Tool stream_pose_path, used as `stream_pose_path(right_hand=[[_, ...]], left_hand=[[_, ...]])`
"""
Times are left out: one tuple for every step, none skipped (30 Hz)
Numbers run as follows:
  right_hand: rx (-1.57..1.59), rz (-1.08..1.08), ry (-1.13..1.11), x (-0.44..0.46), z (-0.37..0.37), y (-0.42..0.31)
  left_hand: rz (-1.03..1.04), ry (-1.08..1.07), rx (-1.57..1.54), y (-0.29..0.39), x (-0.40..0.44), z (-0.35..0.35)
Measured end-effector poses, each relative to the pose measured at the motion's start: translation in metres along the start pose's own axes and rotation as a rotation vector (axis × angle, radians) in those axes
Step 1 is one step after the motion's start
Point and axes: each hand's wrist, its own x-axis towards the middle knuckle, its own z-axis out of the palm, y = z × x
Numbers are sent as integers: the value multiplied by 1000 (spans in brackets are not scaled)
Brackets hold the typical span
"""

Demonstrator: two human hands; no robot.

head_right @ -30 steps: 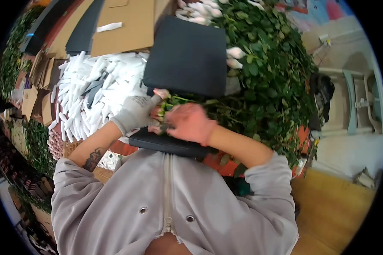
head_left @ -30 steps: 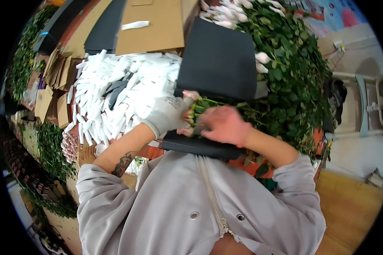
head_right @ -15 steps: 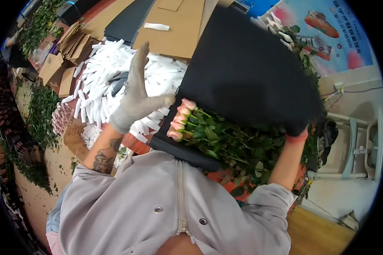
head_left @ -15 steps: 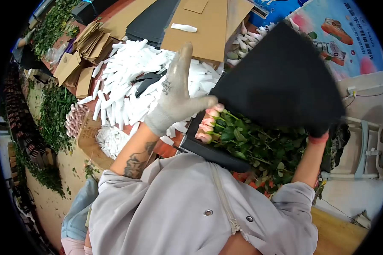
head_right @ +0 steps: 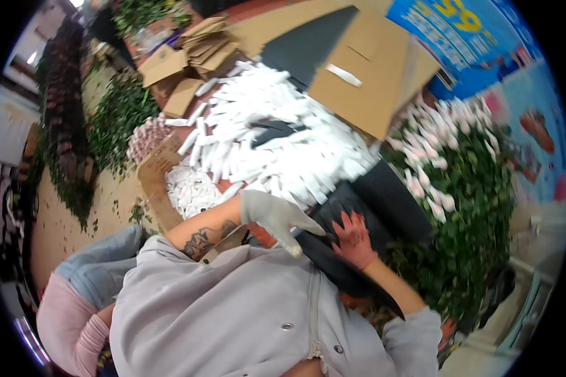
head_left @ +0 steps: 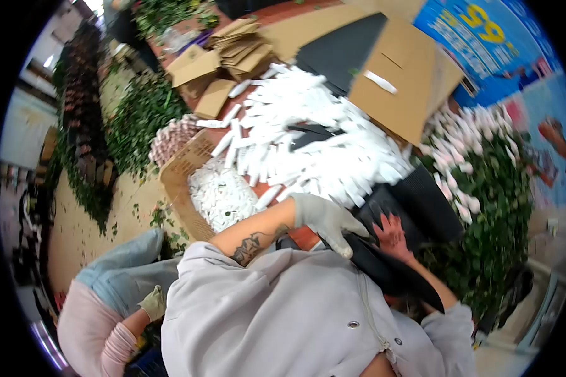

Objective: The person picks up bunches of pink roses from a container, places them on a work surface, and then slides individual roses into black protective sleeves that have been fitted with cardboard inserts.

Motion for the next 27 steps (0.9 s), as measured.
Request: stream_pose_path(right_hand=[[3,-39,4,2,3,0],[-55,31,-86,1,5,-3],[-85,64,-126,1,7,-2],[-116,95,-167,2,9,0],[-48,156,-286,4,9,3],[-18,162,-352,1,11,5],[13,169,-418,-3,12,7],[24,164,-368,-9,17,9],[38,159,-314,-13,24,14],[35,122,-322,-20,36,22],[-21,116,-299,-36,53,31],[-78,118,-274,-45,61,38],[-86,111,-287,-48,61,40],[-98,118,-303,-49,63,41],[-106,124,-315,-48,63,41],[-105,121,-317,-48,62,41],[-101,148,-338,-47,62,40],[-95,159,-350,-48,64,40],[-90,171,-362,-49,66,40],[-81,158,-323,-50,70,43],[-78,153,-300,-50,71,44],[-76,148,-278,-49,73,45],[-73,138,-267,-48,73,46],[-71,132,-261,-49,72,46],[-70,125,-251,-49,71,47],[-68,121,-242,-49,70,46],[-63,114,-234,-48,69,45]], left_hand=[[34,51,-134,-5,-19,-18],[-138,303,-77,-3,-50,-42],[-316,550,-61,-2,-81,-66],[-400,972,2,-46,-113,-86],[-830,1257,608,-57,-146,-111],[-997,1473,892,-101,-183,-129],[-1186,1532,1110,-136,-217,-145],[-1419,1452,822,-122,-223,-155],[-1458,1454,912,-142,-234,-163],[-1512,1439,872,-139,-234,-169],[-1556,1409,820,-134,-229,-172],[-1609,1349,672,-133,-231,-178],[-1644,1286,532,-132,-231,-185],[-1649,1263,517,-129,-231,-189],[-1649,1266,515,-138,-234,-195],[-1642,1216,650,-150,-237,-200],[-1632,1162,789,-159,-242,-203],[-1643,1017,772,-128,-234,-196],[-1650,1014,773,-128,-231,-193],[-1584,1091,804,-129,-229,-191],[-1510,1168,835,-127,-225,-190],[-1496,1190,656,-117,-216,-188],[-1476,1165,547,-121,-211,-188],[-1510,1096,621,-124,-206,-183],[-1543,1029,696,-125,-201,-181],[-1533,1033,701,-127,-200,-185],[-1528,1055,627,-128,-203,-189]])
